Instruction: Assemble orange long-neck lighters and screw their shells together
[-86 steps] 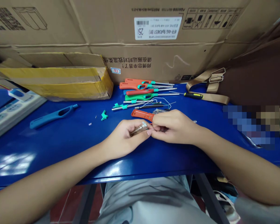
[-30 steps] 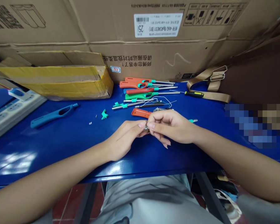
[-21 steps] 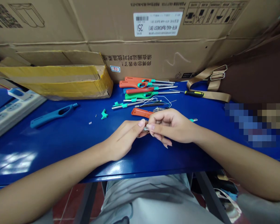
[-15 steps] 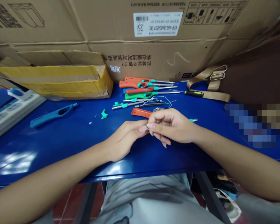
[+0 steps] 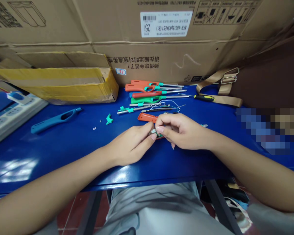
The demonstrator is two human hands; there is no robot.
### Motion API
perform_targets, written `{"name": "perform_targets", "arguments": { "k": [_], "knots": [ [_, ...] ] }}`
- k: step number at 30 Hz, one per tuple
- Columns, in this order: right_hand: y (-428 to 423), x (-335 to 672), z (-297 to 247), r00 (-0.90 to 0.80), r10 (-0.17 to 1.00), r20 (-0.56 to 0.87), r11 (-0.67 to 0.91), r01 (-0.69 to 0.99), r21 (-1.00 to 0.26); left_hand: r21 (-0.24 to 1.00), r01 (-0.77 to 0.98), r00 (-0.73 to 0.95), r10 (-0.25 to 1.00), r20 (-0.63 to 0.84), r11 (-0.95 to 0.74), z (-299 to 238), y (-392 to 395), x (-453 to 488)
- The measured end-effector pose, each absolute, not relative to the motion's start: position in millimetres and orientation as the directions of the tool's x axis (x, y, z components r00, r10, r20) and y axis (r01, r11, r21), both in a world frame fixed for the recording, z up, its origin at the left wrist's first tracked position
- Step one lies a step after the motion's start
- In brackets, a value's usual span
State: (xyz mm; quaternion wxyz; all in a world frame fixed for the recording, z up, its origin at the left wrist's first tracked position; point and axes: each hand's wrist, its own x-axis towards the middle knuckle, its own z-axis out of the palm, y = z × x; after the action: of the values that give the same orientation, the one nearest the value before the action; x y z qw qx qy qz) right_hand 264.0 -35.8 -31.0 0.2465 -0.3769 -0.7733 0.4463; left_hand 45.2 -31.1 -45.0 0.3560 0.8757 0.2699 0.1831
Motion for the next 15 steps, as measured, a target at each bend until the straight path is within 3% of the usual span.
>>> {"name": "perform_targets", "arguments": {
  "k": [8, 15],
  "knots": [
    [-35.1, 266.4, -28.9, -0.635, 0.763, 0.121, 0.463, 0.405, -0.789, 0.647, 0.425, 0.79, 0.608, 0.077, -0.634, -43.9, -31.6, 45.9],
    [-38.3, 263.0, -32.5, -0.616, 0.787, -0.021, 0.188, 0.272, -0.944, 0.591, 0.447, 0.794, 0.602, 0.082, -0.671, -46.3, -31.2, 45.3]
  ]
}}
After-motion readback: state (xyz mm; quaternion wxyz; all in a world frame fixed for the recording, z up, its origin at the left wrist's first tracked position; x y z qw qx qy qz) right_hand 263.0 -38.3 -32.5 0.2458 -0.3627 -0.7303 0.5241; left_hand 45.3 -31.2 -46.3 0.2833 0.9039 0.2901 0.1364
